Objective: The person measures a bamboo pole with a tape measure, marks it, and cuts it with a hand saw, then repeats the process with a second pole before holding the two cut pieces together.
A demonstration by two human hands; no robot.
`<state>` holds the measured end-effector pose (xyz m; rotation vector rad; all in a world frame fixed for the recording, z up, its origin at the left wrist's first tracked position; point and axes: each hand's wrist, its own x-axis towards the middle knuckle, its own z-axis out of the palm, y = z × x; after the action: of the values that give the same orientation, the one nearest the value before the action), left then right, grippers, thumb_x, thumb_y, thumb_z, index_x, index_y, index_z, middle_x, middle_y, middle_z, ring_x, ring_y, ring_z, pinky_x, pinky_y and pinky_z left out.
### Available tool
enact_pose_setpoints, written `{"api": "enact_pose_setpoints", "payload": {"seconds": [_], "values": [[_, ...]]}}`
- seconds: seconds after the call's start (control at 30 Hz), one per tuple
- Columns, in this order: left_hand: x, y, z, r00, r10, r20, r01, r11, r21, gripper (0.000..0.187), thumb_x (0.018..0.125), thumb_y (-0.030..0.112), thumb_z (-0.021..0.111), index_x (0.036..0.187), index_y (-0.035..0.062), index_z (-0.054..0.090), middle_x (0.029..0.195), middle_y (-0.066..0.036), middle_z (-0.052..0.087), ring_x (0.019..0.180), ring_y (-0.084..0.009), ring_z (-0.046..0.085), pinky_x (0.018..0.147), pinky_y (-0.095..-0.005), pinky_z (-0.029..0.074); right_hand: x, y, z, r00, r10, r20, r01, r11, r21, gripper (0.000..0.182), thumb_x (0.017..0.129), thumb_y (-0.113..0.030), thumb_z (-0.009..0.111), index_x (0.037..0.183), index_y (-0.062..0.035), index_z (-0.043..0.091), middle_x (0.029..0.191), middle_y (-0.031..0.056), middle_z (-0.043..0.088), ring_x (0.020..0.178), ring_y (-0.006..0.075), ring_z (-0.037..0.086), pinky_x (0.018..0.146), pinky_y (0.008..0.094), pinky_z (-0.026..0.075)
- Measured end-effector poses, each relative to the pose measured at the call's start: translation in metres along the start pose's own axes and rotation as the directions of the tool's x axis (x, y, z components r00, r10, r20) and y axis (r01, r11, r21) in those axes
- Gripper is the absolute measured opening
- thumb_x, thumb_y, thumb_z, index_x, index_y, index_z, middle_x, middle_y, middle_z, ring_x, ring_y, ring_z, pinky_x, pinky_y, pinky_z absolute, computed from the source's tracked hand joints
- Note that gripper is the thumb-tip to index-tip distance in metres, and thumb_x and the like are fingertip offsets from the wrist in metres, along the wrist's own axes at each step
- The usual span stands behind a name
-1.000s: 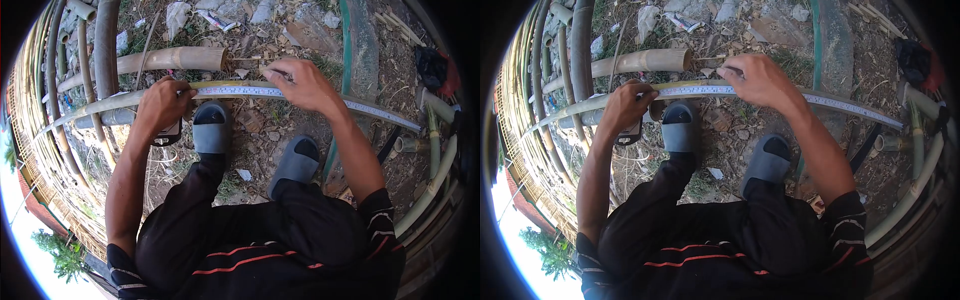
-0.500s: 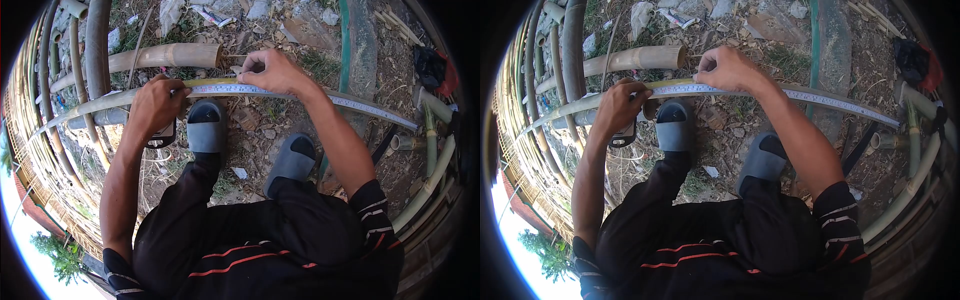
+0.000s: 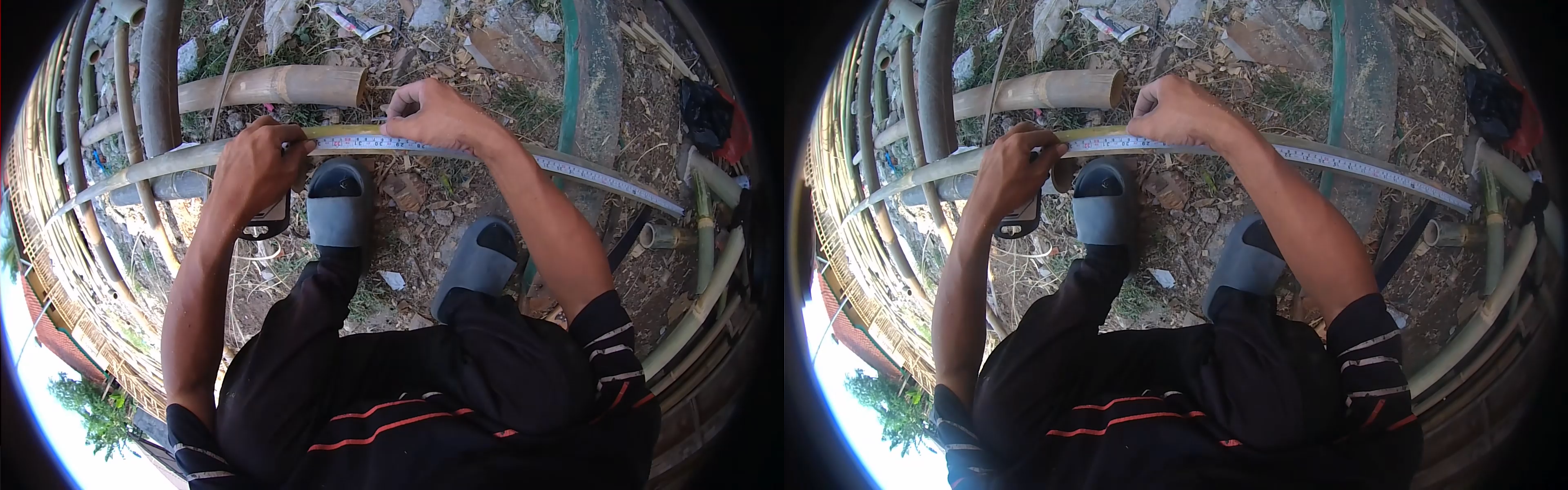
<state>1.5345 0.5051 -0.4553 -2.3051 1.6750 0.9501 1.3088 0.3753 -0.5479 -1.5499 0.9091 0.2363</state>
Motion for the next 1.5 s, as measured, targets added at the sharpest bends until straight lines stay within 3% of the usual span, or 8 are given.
{"api": "enact_pose_setpoints", "payload": {"seconds": [0.4, 0.5, 0.67, 0.83, 1.07, 1.2, 1.4, 1.5], "values": [[0.0, -0.001, 0.001, 1.0, 0.004, -0.005, -0.004, 1.0, -0.001, 0.028, 0.097, 0.026, 0.072, 0.109, 0.0019, 0.079, 0.114, -0.017, 0.073, 0.104, -0.0374, 0.072, 0.094, -0.0464, 0.053, 0.007, 0.002, 0.004, 1.0, 0.009, 0.029, -0.01, 0.999, 0.033, 0.037, 0.08, -0.033, 0.08, 0.105, -0.0063, 0.079, 0.101, 0.0152, 0.077, 0.096, 0.0254, 0.073, 0.087, 0.0379, 0.056], [0.0, 0.0, 0.001, 1.0, 0.004, -0.001, -0.004, 1.0, 0.001, 0.028, 0.097, 0.026, 0.072, 0.109, 0.002, 0.079, 0.114, -0.017, 0.073, 0.104, -0.0372, 0.072, 0.094, -0.0463, 0.053, 0.008, -0.002, 0.007, 1.0, -0.029, 0.007, 0.029, 0.999, 0.038, 0.035, 0.081, -0.032, 0.081, 0.098, -0.0024, 0.077, 0.092, 0.0106, 0.074, 0.087, 0.0205, 0.068, 0.08, 0.0368, 0.053], [0.0, -0.001, 0.002, 1.0, 0.009, 0.002, -0.009, 1.0, -0.007, 0.028, 0.097, 0.027, 0.071, 0.109, 0.0027, 0.079, 0.113, -0.017, 0.073, 0.105, -0.0371, 0.071, 0.094, -0.0461, 0.053, 0.011, -0.008, 0.005, 0.996, 0.06, 0.072, -0.063, 0.997, 0.047, 0.037, 0.079, -0.032, 0.082, 0.099, -0.0018, 0.076, 0.092, 0.0125, 0.074, 0.088, 0.0208, 0.068, 0.08, 0.037, 0.054], [0.0, -0.004, 0.003, 0.998, 0.059, -0.03, -0.059, 0.998, -0.01, 0.028, 0.096, 0.029, 0.068, 0.106, 0.006, 0.081, 0.103, -0.019, 0.072, 0.1, -0.0356, 0.07, 0.09, -0.0486, 0.053, 0.017, -0.005, 0.007, 0.996, 0.043, 0.084, -0.048, 0.997, 0.063, 0.037, 0.079, -0.033, 0.082, 0.098, -0.002, 0.075, 0.09, 0.0117, 0.073, 0.084, 0.0196, 0.068, 0.075, 0.0364, 0.054], [0.001, -0.003, 0.002, 1.0, 0.009, 0.002, -0.009, 1.0, -0.016, 0.029, 0.096, 0.028, 0.072, 0.109, 0.0029, 0.079, 0.114, -0.018, 0.073, 0.106, -0.0378, 0.071, 0.095, -0.0465, 0.052, 0.022, -0.003, 0.009, 0.995, 0.04, 0.093, -0.05, 0.994, 0.1, 0.036, 0.078, -0.034, 0.081, 0.092, -0.0022, 0.075, 0.082, 0.0099, 0.072, 0.078, 0.0174, 0.066, 0.069, 0.0352, 0.053], [0.001, -0.002, 0.002, 0.999, 0.039, -0.011, -0.039, 0.999, -0.008, 0.029, 0.097, 0.03, 0.068, 0.107, 0.0063, 0.08, 0.105, -0.019, 0.071, 0.102, -0.0359, 0.07, 0.091, -0.0483, 0.052, 0.022, -0.002, 0.008, 0.994, 0.044, 0.105, -0.057, 0.991, 0.122, 0.037, 0.077, -0.036, 0.08, 0.09, -0.0023, 0.075, 0.08, 0.0091, 0.071, 0.076, 0.017, 0.066, 0.069, 0.0346, 0.053], [-0.006, -0.002, 0.003, 0.994, 0.1, -0.033, -0.1, 0.995, 0.014, 0.027, 0.097, 0.027, 0.069, 0.11, 0.0048, 0.079, 0.108, -0.02, 0.071, 0.103, -0.0377, 0.07, 0.092, -0.0473, 0.053, 0.027, -0.002, 0.004, 0.981, 0.088, 0.173, -0.104, 0.991, 0.085, 0.048, 0.073, -0.042, 0.081, 0.099, -0.0019, 0.077, 0.089, 0.0121, 0.073, 0.082, 0.0211, 0.067, 0.072, 0.0369, 0.052], [-0.018, 0.014, 0.0, 0.993, 0.12, 0.011, -0.119, 0.993, -0.018, 0.026, 0.099, 0.024, 0.069, 0.113, 0.0039, 0.077, 0.108, -0.019, 0.069, 0.101, -0.0389, 0.07, 0.09, -0.0472, 0.052, 0.021, -0.002, 0.002, 0.979, 0.037, 0.199, -0.059, 0.993, 0.106, 0.059, 0.073, -0.046, 0.08, 0.108, 0.0018, 0.075, 0.102, 0.0173, 0.072, 0.096, 0.0274, 0.066, 0.083, 0.0397, 0.051]]}}
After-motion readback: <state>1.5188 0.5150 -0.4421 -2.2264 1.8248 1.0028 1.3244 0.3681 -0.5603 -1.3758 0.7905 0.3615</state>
